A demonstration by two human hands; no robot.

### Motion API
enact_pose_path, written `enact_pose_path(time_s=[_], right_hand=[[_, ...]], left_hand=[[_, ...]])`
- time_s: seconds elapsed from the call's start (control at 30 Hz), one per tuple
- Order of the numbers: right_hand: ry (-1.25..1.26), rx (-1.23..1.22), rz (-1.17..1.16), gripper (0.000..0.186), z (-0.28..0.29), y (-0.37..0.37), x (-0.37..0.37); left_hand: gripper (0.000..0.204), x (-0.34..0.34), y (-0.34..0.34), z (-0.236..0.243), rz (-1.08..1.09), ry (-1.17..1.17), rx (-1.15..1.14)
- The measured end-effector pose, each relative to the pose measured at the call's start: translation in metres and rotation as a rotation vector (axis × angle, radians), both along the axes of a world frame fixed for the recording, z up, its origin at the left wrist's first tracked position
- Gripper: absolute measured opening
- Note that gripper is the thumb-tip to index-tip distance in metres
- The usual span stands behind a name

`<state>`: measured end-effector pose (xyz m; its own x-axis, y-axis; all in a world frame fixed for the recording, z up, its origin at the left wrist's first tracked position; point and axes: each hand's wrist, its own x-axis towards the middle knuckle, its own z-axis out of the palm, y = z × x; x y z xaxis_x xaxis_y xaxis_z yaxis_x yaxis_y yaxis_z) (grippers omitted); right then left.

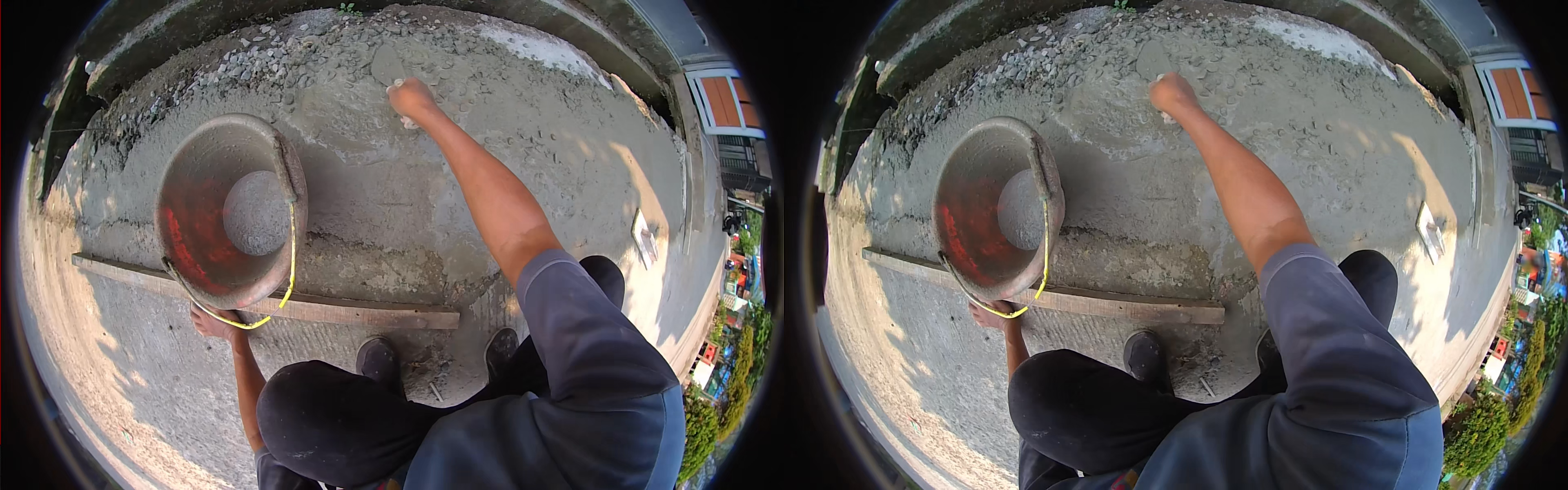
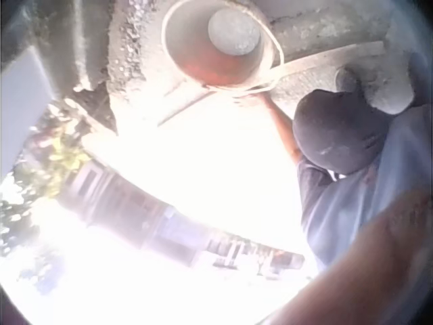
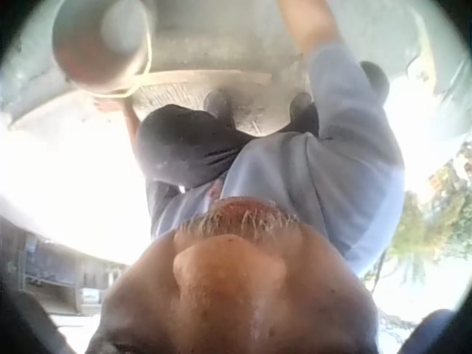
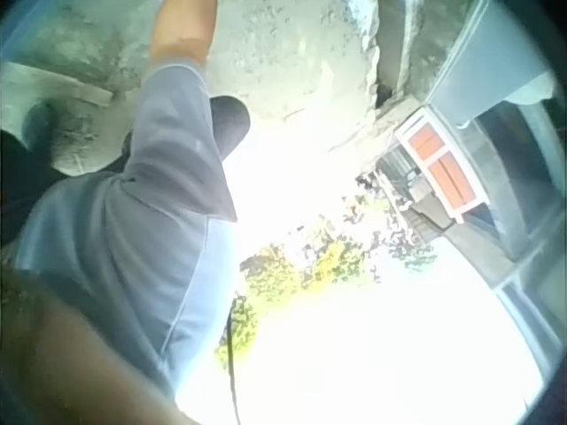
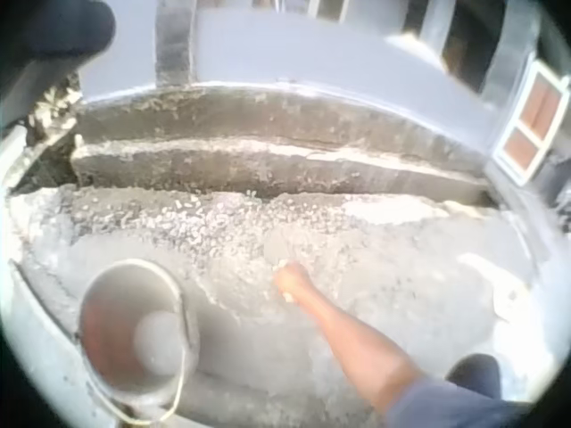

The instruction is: Apply and smooth mortar on the ground using a trowel.

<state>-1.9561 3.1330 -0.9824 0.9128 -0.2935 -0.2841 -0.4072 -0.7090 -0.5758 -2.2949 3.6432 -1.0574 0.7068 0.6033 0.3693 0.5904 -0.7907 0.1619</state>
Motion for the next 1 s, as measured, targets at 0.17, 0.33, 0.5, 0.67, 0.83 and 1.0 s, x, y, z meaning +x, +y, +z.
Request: enact_pose_path(time_s=[0.17, 0.33, 0.5, 0.67, 0.83, 1.0], right_hand=[[0.159, 0.48, -0.042, 0.033, 0.028, 0.04, -0.016], [-0.032, 0.182, -0.059, 0.032, -0.021, -0.01, -0.008], [-0.08, -0.075, 0.099, 0.037, -0.005, 0.077, 0.016], [0.046, -0.059, 0.247, 0.04, 0.018, 0.112, 0.027], [0.035, -0.107, 0.335, 0.033, 0.014, 0.13, 0.0], [0.097, -0.175, 0.406, 0.033, 0.02, 0.139, 0.033]], left_hand=[[0.058, -0.003, 0.004, 0.01, 0.159, 0.008, -0.058], [0.056, 0.013, -0.01, 0.005, 0.134, 0.025, -0.097], [0.053, 0.007, -0.007, 0.013, 0.142, 0.018, -0.137], [0.047, 0.01, -0.01, 0.009, 0.128, -0.011, -0.091], [0.045, 0.004, -0.002, 0.011, 0.176, 0.019, -0.094], [0.045, 0.013, -0.011, 0.007, 0.136, -0.026, -0.084]])
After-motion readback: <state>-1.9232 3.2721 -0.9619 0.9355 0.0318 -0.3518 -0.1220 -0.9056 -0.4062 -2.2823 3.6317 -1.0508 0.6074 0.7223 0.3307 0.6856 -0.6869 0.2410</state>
